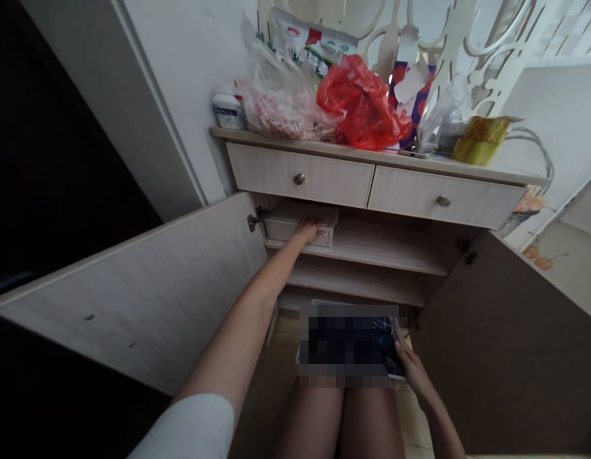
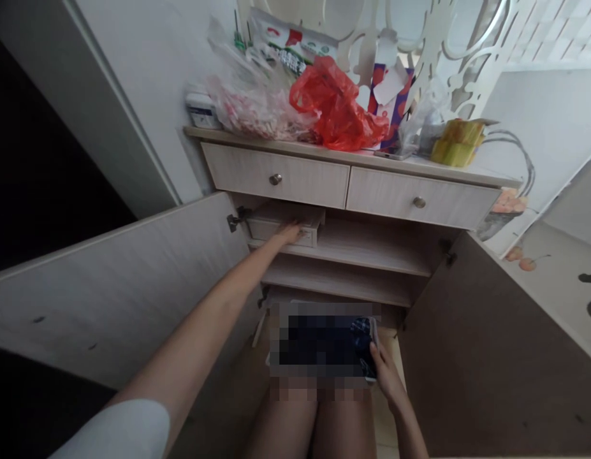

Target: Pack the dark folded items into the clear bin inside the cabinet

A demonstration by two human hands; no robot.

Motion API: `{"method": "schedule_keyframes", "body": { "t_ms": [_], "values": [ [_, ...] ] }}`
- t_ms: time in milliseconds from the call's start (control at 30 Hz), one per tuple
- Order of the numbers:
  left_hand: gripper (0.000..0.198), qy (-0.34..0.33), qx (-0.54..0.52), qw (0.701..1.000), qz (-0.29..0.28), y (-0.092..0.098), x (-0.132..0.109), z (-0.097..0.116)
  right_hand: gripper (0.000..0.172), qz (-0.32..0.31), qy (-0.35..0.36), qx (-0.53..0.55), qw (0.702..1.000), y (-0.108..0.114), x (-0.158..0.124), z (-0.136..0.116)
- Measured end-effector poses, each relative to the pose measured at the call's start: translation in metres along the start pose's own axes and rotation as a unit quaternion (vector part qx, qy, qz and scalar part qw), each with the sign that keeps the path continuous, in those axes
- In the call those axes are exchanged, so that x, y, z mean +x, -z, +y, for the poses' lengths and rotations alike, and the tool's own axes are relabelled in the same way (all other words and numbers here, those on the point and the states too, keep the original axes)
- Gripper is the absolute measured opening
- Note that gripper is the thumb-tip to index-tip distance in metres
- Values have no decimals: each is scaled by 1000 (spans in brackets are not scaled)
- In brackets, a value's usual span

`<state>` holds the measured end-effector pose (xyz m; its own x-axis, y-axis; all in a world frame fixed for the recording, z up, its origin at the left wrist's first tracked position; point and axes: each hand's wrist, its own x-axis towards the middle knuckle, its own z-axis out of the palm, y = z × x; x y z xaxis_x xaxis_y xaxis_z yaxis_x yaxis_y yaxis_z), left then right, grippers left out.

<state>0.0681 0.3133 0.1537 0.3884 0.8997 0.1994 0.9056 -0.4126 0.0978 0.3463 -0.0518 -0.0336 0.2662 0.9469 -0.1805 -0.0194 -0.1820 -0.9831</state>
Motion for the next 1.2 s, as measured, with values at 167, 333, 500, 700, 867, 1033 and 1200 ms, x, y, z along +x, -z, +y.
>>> {"method": "schedule_keyframes", "body": {
  "t_ms": [167, 333, 500, 700, 867, 1033, 1200],
  "values": [
    [46, -45, -7, 998, 42, -16, -12, 29, 86, 12, -18, -11, 1000, 4, 0, -5],
    [53, -118, -44, 991, 36, -15, -25, 75, 88, 5, -29, -1, 1000, 0, 2, -9],
    [79, 158, -219, 944, 189, 3, -35, 48, 88, 6, -40, 24, 999, 0, -2, -7],
    [99, 451, -532, 716, 27, -1, -56, -21, 78, -2, -87, 107, 990, 1, -4, -2],
    [79, 405, -697, 590, -47, -13, -60, -6, 58, 11, -48, 177, 983, -13, -13, -6],
    [57, 401, -727, 557, 32, -10, -97, -8, 60, 132, -76, 203, 967, 9, -30, 7],
    [50, 433, -752, 489, 93, -2, -177, -42, 68, 218, -64, 209, 951, 65, -33, -8]
  ]
}}
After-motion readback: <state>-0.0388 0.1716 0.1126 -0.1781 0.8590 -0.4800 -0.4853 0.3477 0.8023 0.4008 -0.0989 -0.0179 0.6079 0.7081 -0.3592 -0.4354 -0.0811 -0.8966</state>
